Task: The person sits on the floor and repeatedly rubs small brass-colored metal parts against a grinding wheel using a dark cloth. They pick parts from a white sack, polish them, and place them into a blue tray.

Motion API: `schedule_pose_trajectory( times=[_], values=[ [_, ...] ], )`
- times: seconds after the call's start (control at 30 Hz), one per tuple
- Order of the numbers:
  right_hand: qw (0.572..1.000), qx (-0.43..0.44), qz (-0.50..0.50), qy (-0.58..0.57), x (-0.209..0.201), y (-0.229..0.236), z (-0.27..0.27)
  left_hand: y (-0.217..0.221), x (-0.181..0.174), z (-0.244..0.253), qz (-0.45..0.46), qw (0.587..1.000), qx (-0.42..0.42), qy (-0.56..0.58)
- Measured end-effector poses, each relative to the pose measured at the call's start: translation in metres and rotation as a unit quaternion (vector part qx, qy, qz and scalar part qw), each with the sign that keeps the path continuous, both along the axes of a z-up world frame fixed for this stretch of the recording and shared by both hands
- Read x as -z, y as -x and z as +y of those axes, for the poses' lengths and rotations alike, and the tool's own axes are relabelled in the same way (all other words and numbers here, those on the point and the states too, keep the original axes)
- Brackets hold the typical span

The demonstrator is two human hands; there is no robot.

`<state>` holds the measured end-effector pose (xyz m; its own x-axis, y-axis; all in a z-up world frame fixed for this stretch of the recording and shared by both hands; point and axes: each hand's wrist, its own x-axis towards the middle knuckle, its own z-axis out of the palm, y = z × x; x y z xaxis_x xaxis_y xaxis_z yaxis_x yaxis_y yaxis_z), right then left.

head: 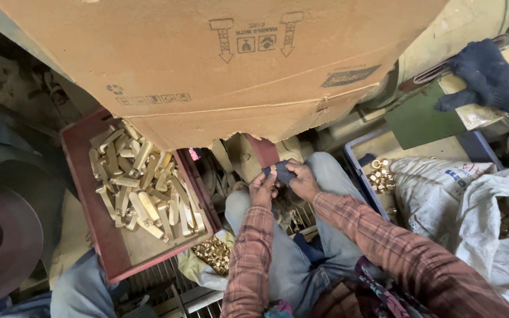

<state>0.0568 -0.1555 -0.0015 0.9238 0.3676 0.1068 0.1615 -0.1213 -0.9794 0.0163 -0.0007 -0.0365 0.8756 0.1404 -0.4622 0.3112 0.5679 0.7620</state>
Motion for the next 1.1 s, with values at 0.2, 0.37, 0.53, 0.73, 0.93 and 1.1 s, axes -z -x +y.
schedule_pose_trajectory(
  times=[0.2, 0.37, 0.53, 0.73, 0.93, 1.1],
  values=[
    [0.988, -0.056, 0.1, -0.106, -0.007, 0.002, -0.011, 0.017, -0.036, 0.006, -0.015, 0.999, 0.034, -0.021],
    [0.98, -0.071, 0.157, -0.097, -0.01, 0.006, -0.015, 0.015, -0.042, 0.003, 0.002, 0.997, 0.029, -0.074],
    [0.995, -0.04, 0.055, -0.071, -0.013, 0.007, -0.005, 0.013, -0.031, 0.004, 0.001, 0.999, 0.03, -0.026],
    [1.0, -0.02, 0.014, -0.012, -0.01, 0.002, 0.001, 0.004, -0.012, 0.0, 0.009, 1.0, 0.0, -0.004],
    [0.999, -0.001, 0.043, 0.011, 0.002, -0.003, 0.005, -0.003, 0.006, -0.001, 0.04, 0.999, -0.016, 0.009],
    [0.997, -0.007, 0.08, -0.02, 0.007, -0.005, 0.008, -0.006, 0.007, -0.002, 0.032, 0.999, -0.018, -0.002]
  ],
)
